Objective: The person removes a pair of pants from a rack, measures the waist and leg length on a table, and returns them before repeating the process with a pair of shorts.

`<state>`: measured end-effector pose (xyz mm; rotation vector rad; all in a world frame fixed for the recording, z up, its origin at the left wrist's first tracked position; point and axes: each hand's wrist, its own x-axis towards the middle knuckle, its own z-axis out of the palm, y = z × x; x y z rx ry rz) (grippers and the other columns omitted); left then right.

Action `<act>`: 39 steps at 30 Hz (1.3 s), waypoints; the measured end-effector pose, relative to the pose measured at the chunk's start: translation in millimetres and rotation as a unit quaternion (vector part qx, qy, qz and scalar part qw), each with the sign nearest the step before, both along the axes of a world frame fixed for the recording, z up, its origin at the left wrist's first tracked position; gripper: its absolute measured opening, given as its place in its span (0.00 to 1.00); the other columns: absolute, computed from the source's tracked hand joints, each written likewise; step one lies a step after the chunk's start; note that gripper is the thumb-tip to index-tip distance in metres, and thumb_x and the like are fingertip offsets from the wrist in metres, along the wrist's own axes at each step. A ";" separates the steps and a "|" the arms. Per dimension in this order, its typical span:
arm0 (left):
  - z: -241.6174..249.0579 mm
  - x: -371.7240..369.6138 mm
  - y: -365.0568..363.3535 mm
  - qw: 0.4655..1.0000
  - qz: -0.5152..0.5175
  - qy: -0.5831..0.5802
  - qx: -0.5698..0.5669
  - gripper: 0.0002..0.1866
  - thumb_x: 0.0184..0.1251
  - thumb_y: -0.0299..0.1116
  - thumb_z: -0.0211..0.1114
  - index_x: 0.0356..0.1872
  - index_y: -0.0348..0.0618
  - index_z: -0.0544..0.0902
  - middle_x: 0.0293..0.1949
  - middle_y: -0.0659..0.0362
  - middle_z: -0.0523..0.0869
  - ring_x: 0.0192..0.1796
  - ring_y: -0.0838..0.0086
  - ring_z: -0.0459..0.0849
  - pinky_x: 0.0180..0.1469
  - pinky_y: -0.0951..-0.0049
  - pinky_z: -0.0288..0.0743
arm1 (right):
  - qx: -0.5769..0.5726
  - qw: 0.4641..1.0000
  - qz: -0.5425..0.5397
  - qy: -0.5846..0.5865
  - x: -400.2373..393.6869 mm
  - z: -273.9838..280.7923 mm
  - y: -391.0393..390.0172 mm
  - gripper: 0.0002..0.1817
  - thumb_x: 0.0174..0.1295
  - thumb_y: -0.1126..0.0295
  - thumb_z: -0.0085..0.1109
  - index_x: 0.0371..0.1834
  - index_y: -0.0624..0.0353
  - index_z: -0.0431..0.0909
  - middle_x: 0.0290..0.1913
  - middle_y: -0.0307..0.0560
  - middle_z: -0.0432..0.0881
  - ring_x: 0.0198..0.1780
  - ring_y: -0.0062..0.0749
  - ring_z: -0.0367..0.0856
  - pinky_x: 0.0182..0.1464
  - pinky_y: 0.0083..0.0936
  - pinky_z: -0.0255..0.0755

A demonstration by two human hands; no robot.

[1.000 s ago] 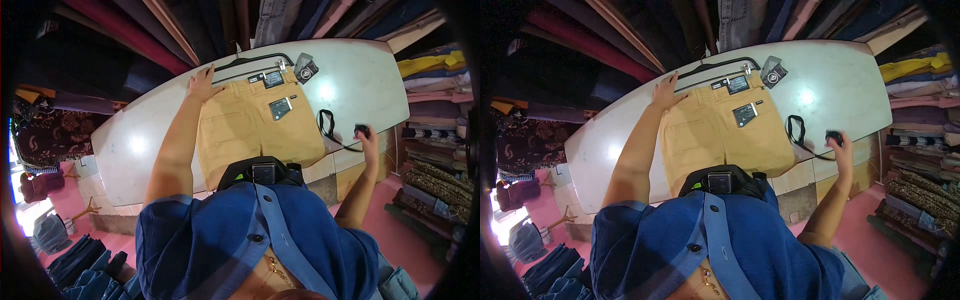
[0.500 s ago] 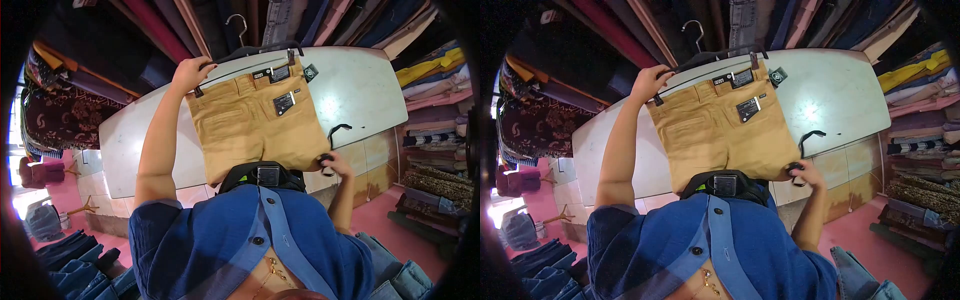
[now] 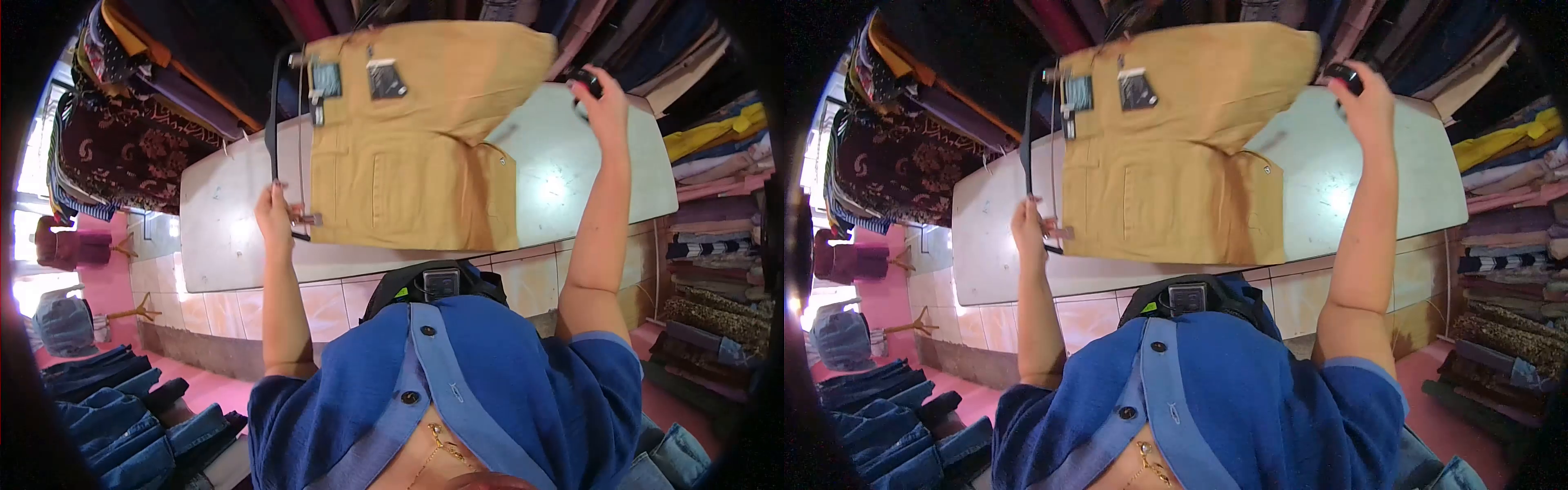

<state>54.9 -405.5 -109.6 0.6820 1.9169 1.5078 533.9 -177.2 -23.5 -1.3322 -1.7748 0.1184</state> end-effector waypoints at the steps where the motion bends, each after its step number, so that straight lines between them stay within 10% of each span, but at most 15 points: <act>1: -32.2 -11.1 -18.0 1.000 0.020 -0.006 -0.014 0.15 0.73 0.41 0.52 0.40 0.38 0.79 0.14 0.67 0.67 0.17 0.78 0.78 0.19 0.81 0.69 | -0.083 0.997 0.002 0.007 -10.2 -12.9 -9.8 0.18 0.49 0.65 0.69 0.43 0.59 0.80 0.35 0.54 0.83 0.38 0.44 0.81 0.43 0.32 0.73; 7: -159.4 -41.6 -99.5 0.992 0.095 0.014 -0.079 0.13 0.70 0.35 0.55 0.46 0.34 0.78 0.24 0.60 0.76 0.23 0.70 0.82 0.25 0.73 0.75 | -0.330 0.940 0.044 -0.071 -22.8 -126.4 -70.5 0.17 0.48 0.65 0.68 0.38 0.63 0.80 0.31 0.55 0.83 0.35 0.45 0.83 0.40 0.33 0.74; 12: -131.6 -16.8 -99.5 0.876 0.098 0.452 -0.137 0.30 0.61 0.29 0.61 0.66 0.39 0.65 0.57 0.40 0.73 0.60 0.49 0.71 0.61 0.57 0.64 | -0.399 0.891 -0.049 -0.209 59.7 -131.4 -95.4 0.19 0.44 0.61 0.68 0.35 0.64 0.79 0.37 0.62 0.82 0.41 0.55 0.81 0.44 0.39 0.74; 15: -128.6 -5.7 -92.7 0.872 -0.002 0.480 -0.096 0.34 0.59 0.29 0.63 0.68 0.42 0.61 0.66 0.41 0.62 0.68 0.48 0.60 0.67 0.55 0.55 | -0.384 0.828 -0.276 -0.303 167.6 -94.5 -105.3 0.20 0.53 0.59 0.59 0.42 0.63 0.78 0.41 0.64 0.81 0.45 0.60 0.79 0.47 0.48 0.73; 19: -120.9 28.2 -81.8 0.838 -0.154 0.511 -0.111 0.34 0.58 0.36 0.65 0.68 0.49 0.64 0.70 0.46 0.59 0.72 0.51 0.54 0.69 0.48 0.49 | -0.404 0.847 -0.308 -0.155 134.8 3.7 -145.0 0.19 0.56 0.62 0.61 0.43 0.67 0.77 0.35 0.56 0.83 0.36 0.40 0.84 0.35 0.32 0.78; 22: -123.3 40.0 -72.7 0.822 -0.218 0.509 -0.130 0.36 0.58 0.39 0.66 0.69 0.57 0.64 0.71 0.49 0.57 0.73 0.53 0.52 0.68 0.41 0.45 | -0.358 0.933 -0.025 0.010 91.3 -15.6 -139.3 0.16 0.58 0.68 0.60 0.43 0.70 0.75 0.35 0.45 0.79 0.32 0.24 0.76 0.29 0.23 0.76; 30: -131.3 37.5 -68.0 0.770 -0.262 0.542 -0.212 0.37 0.59 0.51 0.63 0.70 0.58 0.62 0.73 0.49 0.53 0.74 0.54 0.50 0.67 0.37 0.46 | -0.623 0.684 0.296 0.236 -105.0 -185.5 -137.8 0.15 0.60 0.73 0.61 0.48 0.67 0.75 0.36 0.43 0.81 0.32 0.27 0.81 0.37 0.21 0.76; 39: -130.4 44.0 -61.4 0.765 -0.210 0.545 -0.273 0.31 0.58 0.44 0.64 0.65 0.55 0.70 0.70 0.52 0.62 0.71 0.54 0.58 0.66 0.45 0.55 | -0.475 0.858 -0.033 0.194 19.3 -207.4 -89.8 0.18 0.58 0.69 0.62 0.48 0.69 0.73 0.38 0.47 0.80 0.27 0.27 0.82 0.27 0.19 0.76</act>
